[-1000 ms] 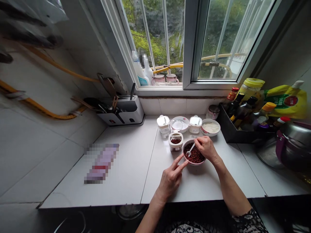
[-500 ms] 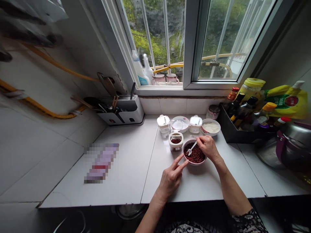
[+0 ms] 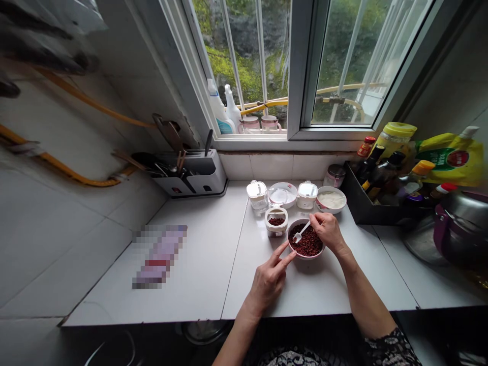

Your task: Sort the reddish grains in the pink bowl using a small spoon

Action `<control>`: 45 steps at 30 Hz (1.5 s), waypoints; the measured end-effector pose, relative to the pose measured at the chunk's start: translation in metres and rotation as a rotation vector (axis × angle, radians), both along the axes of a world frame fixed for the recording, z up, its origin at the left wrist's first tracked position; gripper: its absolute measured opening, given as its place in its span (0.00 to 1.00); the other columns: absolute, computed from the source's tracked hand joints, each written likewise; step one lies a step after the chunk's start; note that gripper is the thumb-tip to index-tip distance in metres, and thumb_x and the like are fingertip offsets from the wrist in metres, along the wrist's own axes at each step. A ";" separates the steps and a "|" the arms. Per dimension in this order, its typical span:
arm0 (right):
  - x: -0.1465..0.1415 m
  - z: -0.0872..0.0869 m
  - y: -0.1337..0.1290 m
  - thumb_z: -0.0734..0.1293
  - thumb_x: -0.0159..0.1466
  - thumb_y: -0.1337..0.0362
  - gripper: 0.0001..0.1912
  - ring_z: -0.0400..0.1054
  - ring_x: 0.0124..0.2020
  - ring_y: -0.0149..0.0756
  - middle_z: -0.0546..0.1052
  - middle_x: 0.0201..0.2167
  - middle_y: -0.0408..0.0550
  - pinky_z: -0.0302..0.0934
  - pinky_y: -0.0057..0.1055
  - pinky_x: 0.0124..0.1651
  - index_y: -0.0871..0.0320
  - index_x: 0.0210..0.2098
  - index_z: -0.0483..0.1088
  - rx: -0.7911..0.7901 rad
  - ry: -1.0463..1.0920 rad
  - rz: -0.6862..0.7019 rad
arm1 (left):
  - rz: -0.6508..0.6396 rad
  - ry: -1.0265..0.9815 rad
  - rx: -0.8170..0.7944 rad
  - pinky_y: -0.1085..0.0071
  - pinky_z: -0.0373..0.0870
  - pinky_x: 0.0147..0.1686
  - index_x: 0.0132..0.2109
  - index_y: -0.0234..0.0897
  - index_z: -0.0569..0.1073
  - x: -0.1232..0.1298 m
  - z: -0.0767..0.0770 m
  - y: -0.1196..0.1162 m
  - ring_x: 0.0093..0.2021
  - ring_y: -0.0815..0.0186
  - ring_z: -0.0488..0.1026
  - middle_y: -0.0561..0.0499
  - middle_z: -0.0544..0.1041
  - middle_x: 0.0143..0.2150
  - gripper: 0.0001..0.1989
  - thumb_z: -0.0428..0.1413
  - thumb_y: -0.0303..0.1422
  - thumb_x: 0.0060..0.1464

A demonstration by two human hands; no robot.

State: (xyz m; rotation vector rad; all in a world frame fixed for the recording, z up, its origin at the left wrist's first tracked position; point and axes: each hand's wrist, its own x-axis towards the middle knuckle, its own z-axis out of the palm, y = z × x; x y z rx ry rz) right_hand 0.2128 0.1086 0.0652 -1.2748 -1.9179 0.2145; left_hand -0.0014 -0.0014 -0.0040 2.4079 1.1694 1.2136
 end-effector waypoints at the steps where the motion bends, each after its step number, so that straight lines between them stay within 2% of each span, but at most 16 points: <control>1: 0.000 0.000 0.000 0.57 0.69 0.55 0.26 0.56 0.18 0.29 0.63 0.13 0.41 0.51 0.29 0.30 0.54 0.16 0.55 0.006 -0.004 -0.001 | -0.001 -0.001 0.003 0.71 0.79 0.47 0.66 0.44 0.65 0.000 0.000 0.000 0.41 0.70 0.80 0.40 0.66 0.68 0.34 0.46 0.15 0.56; 14: -0.002 0.001 -0.001 0.58 0.67 0.55 0.25 0.56 0.19 0.29 0.63 0.12 0.41 0.50 0.29 0.29 0.54 0.15 0.53 -0.035 0.026 -0.009 | 0.000 -0.007 0.012 0.71 0.79 0.47 0.66 0.44 0.65 0.001 0.000 0.000 0.40 0.71 0.79 0.41 0.67 0.67 0.34 0.46 0.15 0.56; 19: -0.002 0.002 -0.002 0.59 0.66 0.54 0.24 0.57 0.18 0.29 0.65 0.12 0.41 0.51 0.29 0.27 0.54 0.15 0.56 -0.123 0.103 -0.019 | -0.010 -0.008 0.003 0.72 0.79 0.47 0.66 0.44 0.65 0.000 0.001 0.000 0.40 0.71 0.79 0.41 0.65 0.68 0.35 0.46 0.14 0.55; 27: 0.001 -0.002 0.002 0.62 0.61 0.42 0.27 0.61 0.15 0.31 0.67 0.11 0.42 0.55 0.29 0.24 0.55 0.16 0.63 -0.372 0.389 -0.053 | -0.003 -0.011 0.008 0.72 0.79 0.46 0.65 0.44 0.66 0.001 0.002 0.000 0.41 0.71 0.79 0.40 0.66 0.68 0.34 0.46 0.14 0.55; 30: -0.001 0.001 0.006 0.63 0.58 0.37 0.29 0.63 0.15 0.33 0.68 0.12 0.43 0.57 0.30 0.24 0.55 0.16 0.65 -0.399 0.491 -0.088 | 0.007 0.004 0.012 0.72 0.79 0.46 0.65 0.44 0.66 0.000 0.001 0.000 0.42 0.70 0.80 0.41 0.67 0.67 0.33 0.46 0.15 0.56; 35: -0.017 0.015 0.007 0.61 0.65 0.42 0.27 0.66 0.19 0.34 0.71 0.14 0.44 0.60 0.31 0.30 0.56 0.20 0.69 -0.229 0.457 -0.116 | 0.006 0.015 -0.005 0.71 0.79 0.48 0.67 0.46 0.63 0.000 0.001 0.000 0.43 0.69 0.80 0.41 0.66 0.68 0.35 0.46 0.15 0.56; 38: -0.031 0.020 0.003 0.59 0.70 0.48 0.25 0.67 0.23 0.36 0.73 0.18 0.45 0.61 0.33 0.36 0.56 0.22 0.69 -0.037 0.296 -0.113 | -0.001 -0.006 -0.006 0.70 0.79 0.48 0.67 0.45 0.64 0.001 0.002 0.000 0.42 0.69 0.80 0.40 0.66 0.68 0.34 0.46 0.15 0.56; 41: -0.043 0.018 -0.003 0.58 0.73 0.55 0.22 0.68 0.28 0.36 0.76 0.22 0.46 0.60 0.37 0.49 0.56 0.25 0.70 0.183 0.072 -0.065 | -0.011 -0.017 -0.005 0.70 0.79 0.47 0.66 0.45 0.64 0.001 0.002 0.000 0.42 0.70 0.80 0.40 0.66 0.68 0.35 0.46 0.14 0.55; 45: -0.047 0.019 -0.009 0.57 0.74 0.60 0.20 0.66 0.26 0.32 0.76 0.24 0.43 0.55 0.39 0.57 0.56 0.28 0.71 0.306 -0.108 0.005 | -0.005 -0.013 -0.011 0.70 0.79 0.48 0.66 0.44 0.65 0.001 0.002 0.000 0.43 0.70 0.79 0.40 0.66 0.68 0.34 0.46 0.15 0.56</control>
